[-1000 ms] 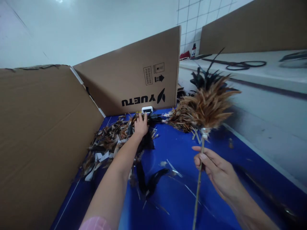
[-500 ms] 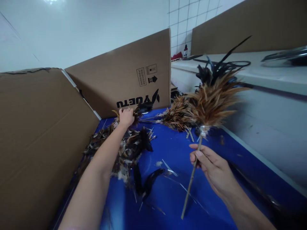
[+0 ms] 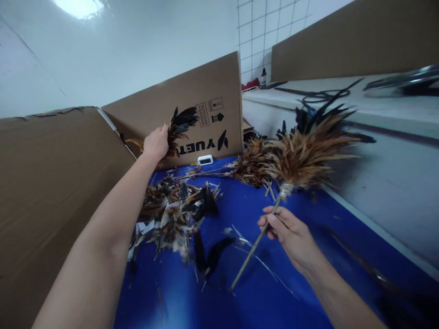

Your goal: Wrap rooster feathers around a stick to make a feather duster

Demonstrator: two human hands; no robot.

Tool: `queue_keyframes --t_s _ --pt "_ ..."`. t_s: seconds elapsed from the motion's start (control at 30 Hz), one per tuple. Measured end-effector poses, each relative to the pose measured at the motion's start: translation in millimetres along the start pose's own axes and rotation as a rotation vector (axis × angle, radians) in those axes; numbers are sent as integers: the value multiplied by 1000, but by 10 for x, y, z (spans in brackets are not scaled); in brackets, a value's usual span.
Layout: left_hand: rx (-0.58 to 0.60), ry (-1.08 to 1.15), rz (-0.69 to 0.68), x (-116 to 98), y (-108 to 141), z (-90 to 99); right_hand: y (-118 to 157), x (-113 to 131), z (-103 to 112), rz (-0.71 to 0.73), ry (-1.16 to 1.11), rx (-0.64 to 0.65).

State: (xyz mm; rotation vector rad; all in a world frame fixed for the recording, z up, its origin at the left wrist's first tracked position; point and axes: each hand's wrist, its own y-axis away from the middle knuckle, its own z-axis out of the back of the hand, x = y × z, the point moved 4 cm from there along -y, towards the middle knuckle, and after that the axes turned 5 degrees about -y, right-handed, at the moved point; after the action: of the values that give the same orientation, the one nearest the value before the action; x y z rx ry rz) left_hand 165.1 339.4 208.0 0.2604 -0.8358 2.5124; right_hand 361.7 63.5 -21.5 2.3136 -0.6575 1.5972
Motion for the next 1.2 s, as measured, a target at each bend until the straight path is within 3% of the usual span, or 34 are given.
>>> queue_keyframes --t_s 0.13,0.3,0.43,0.53,0.8,0.9,1.0,1.1,1.2 --pt "25 -83 -107 -363 -95 334 12 -22 -49 -34 -59 17" --pt "95 10 -278 -1130 -146 492 84 -108 -185 -60 -84 96" --pt "287 149 -421 -1831 -111 327 143 -181 -284 -80 -66 138" --pt "355 188 -483 -2274 -121 179 165 -225 -317 -104 -66 146" --pt "479 285 -589 -3099 -286 -137 211 -333 -406 -187 -126 217" --pt "513 332 -576 -3297 -295 -327 213 -353 -413 -200 -131 215" --pt "505 398 -535 -3346 -305 -509 205 -373 -408 -211 -109 189" --pt "417 505 -499 -3177 -344 -578 194 -381 -398 -210 -80 143" --pt "288 615 -428 -2786 -343 -536 189 -371 -375 -208 -70 71"
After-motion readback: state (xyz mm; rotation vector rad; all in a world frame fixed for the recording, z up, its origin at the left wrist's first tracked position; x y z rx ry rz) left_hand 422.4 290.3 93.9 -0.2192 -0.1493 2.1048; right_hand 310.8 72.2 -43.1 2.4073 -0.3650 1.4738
